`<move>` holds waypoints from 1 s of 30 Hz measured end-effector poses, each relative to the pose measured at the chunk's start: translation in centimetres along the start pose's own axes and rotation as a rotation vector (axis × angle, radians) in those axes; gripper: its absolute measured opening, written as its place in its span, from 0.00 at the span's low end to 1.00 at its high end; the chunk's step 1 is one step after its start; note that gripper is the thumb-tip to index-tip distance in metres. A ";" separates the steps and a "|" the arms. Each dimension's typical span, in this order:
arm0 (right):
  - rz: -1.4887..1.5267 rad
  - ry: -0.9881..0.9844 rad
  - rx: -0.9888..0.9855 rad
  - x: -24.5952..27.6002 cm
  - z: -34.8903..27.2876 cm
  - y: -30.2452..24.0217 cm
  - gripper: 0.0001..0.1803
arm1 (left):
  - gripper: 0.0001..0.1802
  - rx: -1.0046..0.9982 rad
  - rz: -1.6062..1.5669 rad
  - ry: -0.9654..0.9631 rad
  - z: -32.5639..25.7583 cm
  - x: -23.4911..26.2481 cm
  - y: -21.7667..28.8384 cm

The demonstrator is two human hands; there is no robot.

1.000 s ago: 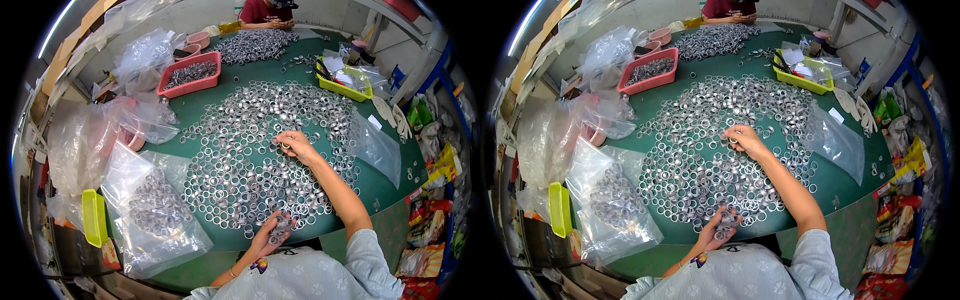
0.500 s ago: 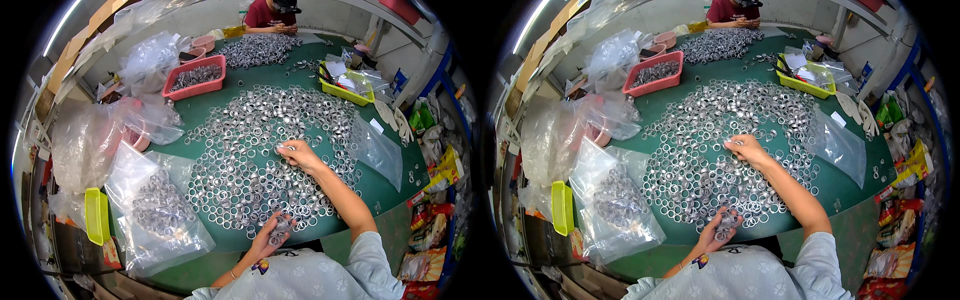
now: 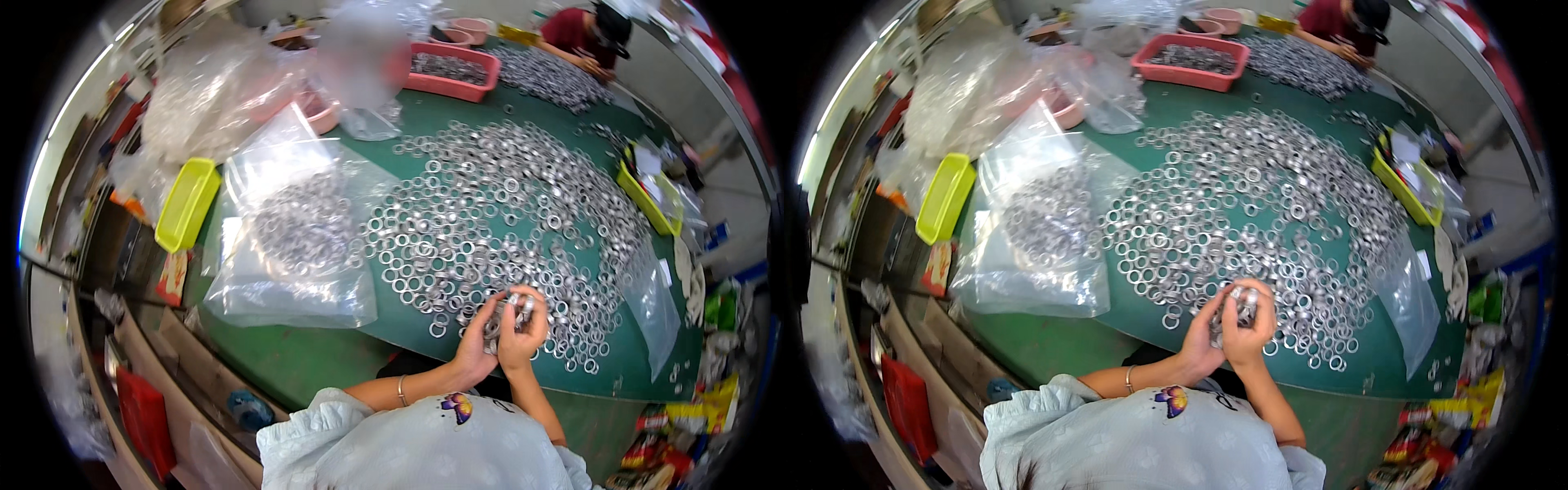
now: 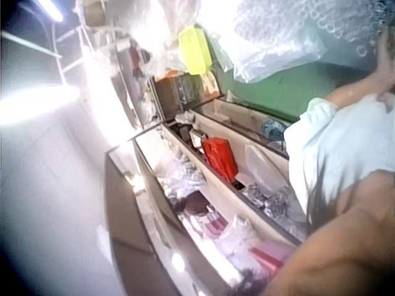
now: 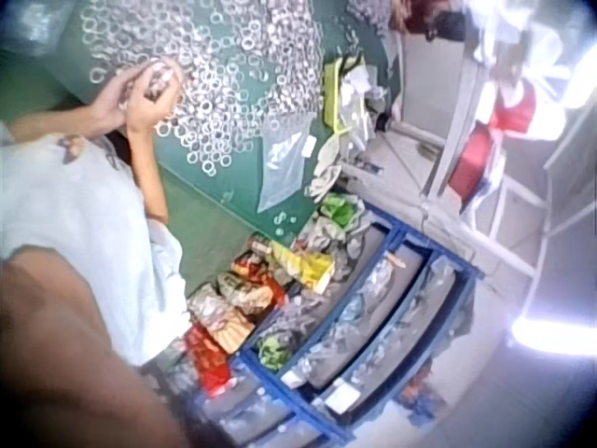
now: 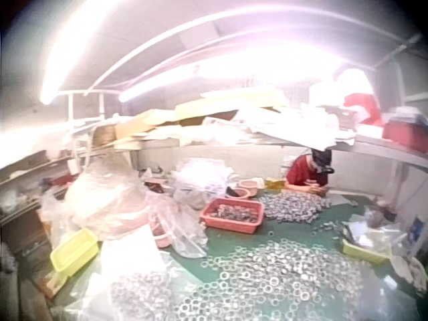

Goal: The person picks up small metal rings from a pile on a green table and places them into plastic bags.

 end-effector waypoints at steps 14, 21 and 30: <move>-0.204 -0.395 0.280 -6.1 -3.1 -8.8 0.13 | 0.21 -0.163 0.055 0.004 -8.5 0.5 4.5; -0.033 -0.650 0.382 -14.6 -5.6 -11.3 0.08 | 0.23 -0.608 0.192 -0.430 -14.1 7.6 9.2; 0.086 -0.584 0.258 -19.4 -3.8 -10.1 0.24 | 0.17 -0.814 -0.049 0.094 -16.6 4.7 19.1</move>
Point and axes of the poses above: each hand's wrist, its own z-axis towards the middle knuckle, its own x-axis out of the back of the hand, y = z × x, the point moved 5 cm from there along z, towards the middle knuckle, and after that the axes turned 13 degrees about -y, right-handed, at the moved point
